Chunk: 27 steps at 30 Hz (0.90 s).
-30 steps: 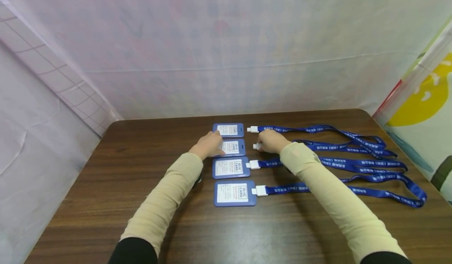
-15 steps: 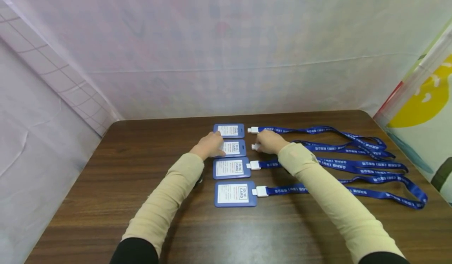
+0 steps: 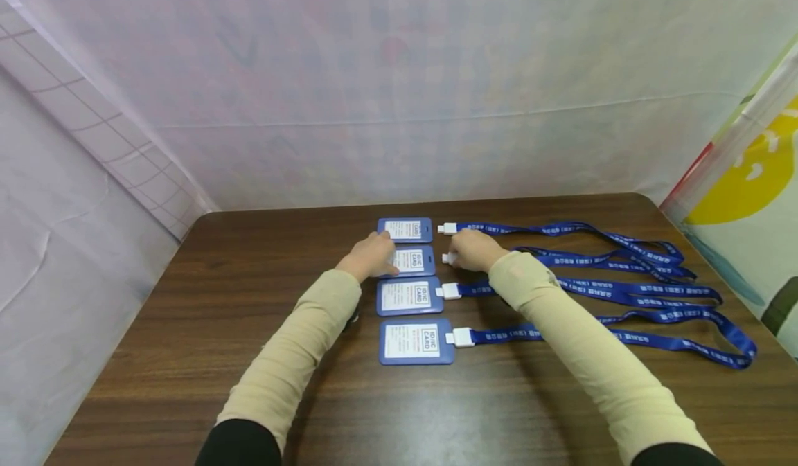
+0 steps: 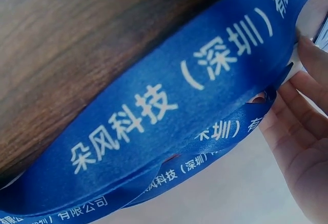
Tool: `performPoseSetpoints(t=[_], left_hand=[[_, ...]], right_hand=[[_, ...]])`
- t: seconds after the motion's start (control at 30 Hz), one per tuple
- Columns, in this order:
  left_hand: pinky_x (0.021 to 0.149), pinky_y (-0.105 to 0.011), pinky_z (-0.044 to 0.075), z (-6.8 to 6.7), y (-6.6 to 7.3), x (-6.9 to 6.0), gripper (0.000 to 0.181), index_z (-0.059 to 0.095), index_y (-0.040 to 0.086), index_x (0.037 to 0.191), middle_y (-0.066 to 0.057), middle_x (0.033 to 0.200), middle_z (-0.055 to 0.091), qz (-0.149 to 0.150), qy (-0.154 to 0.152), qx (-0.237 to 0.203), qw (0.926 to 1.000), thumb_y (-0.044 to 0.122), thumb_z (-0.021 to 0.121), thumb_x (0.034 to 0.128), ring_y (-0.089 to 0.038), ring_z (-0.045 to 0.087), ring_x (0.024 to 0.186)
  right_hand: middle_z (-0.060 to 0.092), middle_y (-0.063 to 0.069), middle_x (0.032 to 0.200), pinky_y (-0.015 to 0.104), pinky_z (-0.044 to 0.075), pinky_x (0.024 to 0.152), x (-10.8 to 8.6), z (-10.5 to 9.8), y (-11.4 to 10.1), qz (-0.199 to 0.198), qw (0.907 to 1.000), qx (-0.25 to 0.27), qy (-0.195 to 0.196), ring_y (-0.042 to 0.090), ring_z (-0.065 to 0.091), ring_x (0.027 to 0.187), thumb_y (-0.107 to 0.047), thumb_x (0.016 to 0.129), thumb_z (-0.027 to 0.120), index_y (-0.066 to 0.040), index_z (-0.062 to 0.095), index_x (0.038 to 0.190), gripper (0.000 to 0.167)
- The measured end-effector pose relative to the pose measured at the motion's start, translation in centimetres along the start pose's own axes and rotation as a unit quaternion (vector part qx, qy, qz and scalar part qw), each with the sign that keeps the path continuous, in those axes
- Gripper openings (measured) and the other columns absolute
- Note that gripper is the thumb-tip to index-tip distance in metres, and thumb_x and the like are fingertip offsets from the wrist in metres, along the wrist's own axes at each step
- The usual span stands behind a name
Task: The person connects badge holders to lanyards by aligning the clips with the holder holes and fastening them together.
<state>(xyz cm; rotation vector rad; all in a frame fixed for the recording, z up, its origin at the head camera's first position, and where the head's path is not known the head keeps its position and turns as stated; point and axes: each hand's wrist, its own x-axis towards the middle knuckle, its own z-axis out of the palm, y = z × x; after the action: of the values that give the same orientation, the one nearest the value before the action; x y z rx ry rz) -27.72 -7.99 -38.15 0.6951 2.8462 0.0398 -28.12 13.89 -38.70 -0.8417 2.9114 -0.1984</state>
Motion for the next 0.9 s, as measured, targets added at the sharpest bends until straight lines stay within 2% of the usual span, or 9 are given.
performPoseSetpoints(t=[0.43,0.9], left_hand=[[0.077,-0.040,0.049,-0.04,0.06,-0.03,0.028,0.060,0.008,0.077,-0.013,0.102,0.051,0.002,0.001,0.001,1.0000,0.034,0.071,0.0775,-0.028,0.049,0.095],[0.077,-0.039,0.049,0.09,-0.01,0.08,0.029,0.063,0.006,0.084,-0.013,0.102,0.051,0.004,0.004,0.004,1.0000,0.034,0.071,0.0780,-0.028,0.049,0.096]], right_hand=[[0.057,0.003,0.066,0.035,0.048,0.061,0.15,0.00,-0.42,-0.025,0.9996,0.001,0.012,0.019,0.051,0.061,-0.007,0.074,0.068,-0.003,0.068,0.072,0.005],[0.059,0.006,0.070,0.035,0.049,0.066,0.37,0.31,-0.31,-0.054,0.9984,-0.013,0.009,0.020,0.056,0.066,-0.009,0.077,0.069,-0.001,0.068,0.078,0.008]])
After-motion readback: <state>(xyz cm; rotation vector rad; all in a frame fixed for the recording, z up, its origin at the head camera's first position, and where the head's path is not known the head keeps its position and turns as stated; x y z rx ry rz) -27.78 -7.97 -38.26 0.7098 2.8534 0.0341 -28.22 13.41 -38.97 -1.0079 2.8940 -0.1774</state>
